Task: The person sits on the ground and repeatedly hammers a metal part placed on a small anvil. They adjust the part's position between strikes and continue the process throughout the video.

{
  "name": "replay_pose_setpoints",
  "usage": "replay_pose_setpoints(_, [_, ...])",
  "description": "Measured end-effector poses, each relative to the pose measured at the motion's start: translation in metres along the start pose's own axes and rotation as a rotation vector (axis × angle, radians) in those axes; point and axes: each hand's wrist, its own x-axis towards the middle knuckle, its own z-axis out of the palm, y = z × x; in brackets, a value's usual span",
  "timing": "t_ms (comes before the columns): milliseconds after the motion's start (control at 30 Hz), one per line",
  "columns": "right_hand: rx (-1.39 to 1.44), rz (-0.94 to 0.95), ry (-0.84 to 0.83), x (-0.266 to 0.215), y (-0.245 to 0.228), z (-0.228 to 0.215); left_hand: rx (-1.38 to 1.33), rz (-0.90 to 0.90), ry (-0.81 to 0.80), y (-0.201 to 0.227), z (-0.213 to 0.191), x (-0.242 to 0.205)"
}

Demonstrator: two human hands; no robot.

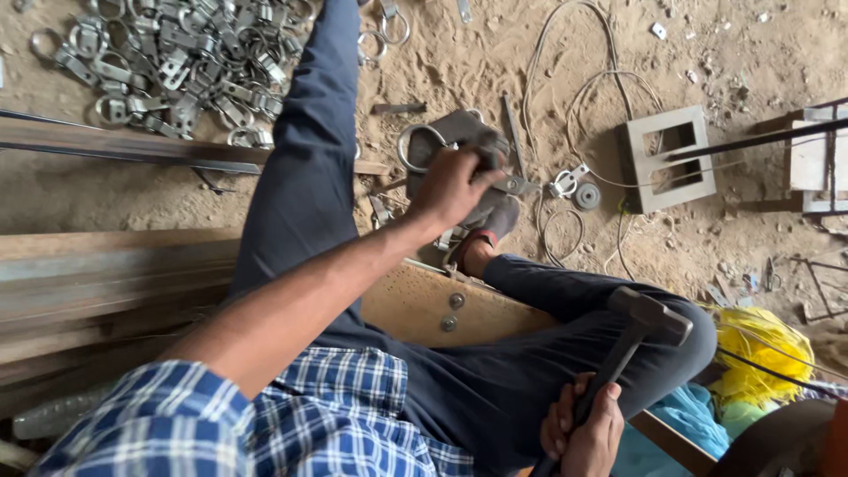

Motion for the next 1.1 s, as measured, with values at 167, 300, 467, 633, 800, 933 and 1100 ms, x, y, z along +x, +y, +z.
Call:
replay_pose_setpoints(167, [0.017,0.050,-0.022,0.006,-0.010,-0.001,-0.077,0.035,0.151,-0.007,-0.009,-0.009])
replay_pose_setpoints(300, [-0.050,0.068,-0.008,0.007,-0.013,0.008,-0.115,0.058,0.102,-0.015,-0.003,-0.008])
replay_pose_setpoints(467, [-0.091,0.062,-0.017,0.005,-0.014,0.013,-0.149,0.097,0.095,-0.013,0.004,-0.008])
replay_pose_setpoints(633, [-0.081,0.070,-0.019,0.006,-0.014,0.012,-0.149,0.177,0.095,-0.008,0.005,-0.005])
replay_pose_setpoints(800, [-0.071,0.067,-0.035,0.007,-0.013,0.011,-0.116,0.169,0.086,-0.007,0.007,-0.004])
replay_pose_setpoints(933, [-0.046,0.061,-0.063,0.009,-0.013,0.010,-0.059,0.159,0.074,-0.007,0.009,-0.004])
replay_pose_setpoints(1100, [-0.068,0.064,-0.052,0.008,-0.014,0.011,-0.038,0.232,0.088,-0.016,0.012,-0.005])
